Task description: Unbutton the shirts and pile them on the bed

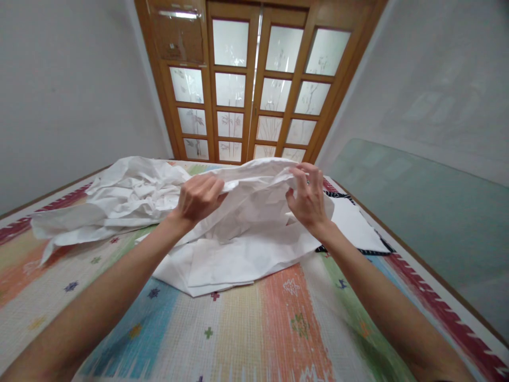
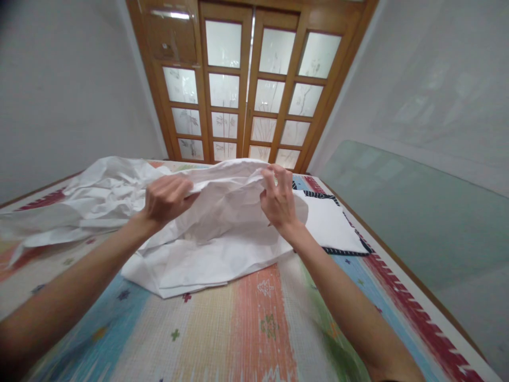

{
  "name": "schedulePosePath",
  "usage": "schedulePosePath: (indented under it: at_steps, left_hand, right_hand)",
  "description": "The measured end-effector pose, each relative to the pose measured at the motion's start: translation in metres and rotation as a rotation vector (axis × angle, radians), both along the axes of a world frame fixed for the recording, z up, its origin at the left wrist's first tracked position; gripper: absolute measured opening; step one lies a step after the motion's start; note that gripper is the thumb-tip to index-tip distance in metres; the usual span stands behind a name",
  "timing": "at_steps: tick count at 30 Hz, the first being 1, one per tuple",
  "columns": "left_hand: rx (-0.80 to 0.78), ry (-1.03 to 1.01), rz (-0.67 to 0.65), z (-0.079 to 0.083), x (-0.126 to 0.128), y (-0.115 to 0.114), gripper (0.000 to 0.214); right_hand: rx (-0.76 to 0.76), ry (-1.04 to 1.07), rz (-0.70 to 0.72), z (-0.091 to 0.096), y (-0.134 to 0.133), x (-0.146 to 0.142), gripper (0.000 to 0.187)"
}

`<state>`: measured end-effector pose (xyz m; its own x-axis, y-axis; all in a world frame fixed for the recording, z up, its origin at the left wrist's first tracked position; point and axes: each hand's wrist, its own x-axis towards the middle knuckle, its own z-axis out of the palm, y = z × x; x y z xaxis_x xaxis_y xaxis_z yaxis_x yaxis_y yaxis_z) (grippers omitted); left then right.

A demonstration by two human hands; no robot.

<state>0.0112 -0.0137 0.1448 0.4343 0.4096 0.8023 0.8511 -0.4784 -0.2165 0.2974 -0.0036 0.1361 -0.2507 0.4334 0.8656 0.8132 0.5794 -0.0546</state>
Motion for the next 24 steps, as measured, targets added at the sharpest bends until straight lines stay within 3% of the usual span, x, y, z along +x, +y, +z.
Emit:
schedulePosePath:
  at_steps: [3,7,9,12,13,17,20,24]
  left_hand:
    - [0.061,-0.122,0.169,0.009,-0.007,0.006,0.037]
    - [0.029,-0.165,0.254,0.004,-0.027,0.014,0.028]
    - [0.010,-0.161,0.271,0.000,-0.037,0.015,0.024]
    - [0.007,-0.144,0.307,-0.002,-0.052,0.013,0.023]
    - [0.006,-0.133,0.330,-0.001,-0.057,0.012,0.024]
    - [-0.026,-0.086,0.442,0.009,-0.079,0.001,0.023]
    - [-0.060,-0.132,0.516,0.021,-0.094,-0.010,0.021]
    - [-0.148,-0.262,0.641,0.038,-0.101,-0.024,0.027]
  right_hand:
    - [-0.058,-0.092,0.098,-0.012,-0.019,-0.012,0.057]
    - [-0.334,-0.483,0.533,-0.062,-0.058,-0.022,0.047]
    - [-0.457,-0.588,0.526,-0.085,-0.070,-0.022,0.051]
    - [-0.551,-0.669,0.400,-0.100,-0.071,-0.016,0.015]
    - [-0.561,-0.675,0.381,-0.098,-0.068,-0.013,0.006]
    - [-0.482,-0.706,0.320,-0.068,-0.047,0.015,0.015]
    - [-0.391,-0.746,0.145,-0.027,-0.022,0.058,0.018]
    - [-0.291,-0.536,-0.193,0.016,0.021,0.119,0.018]
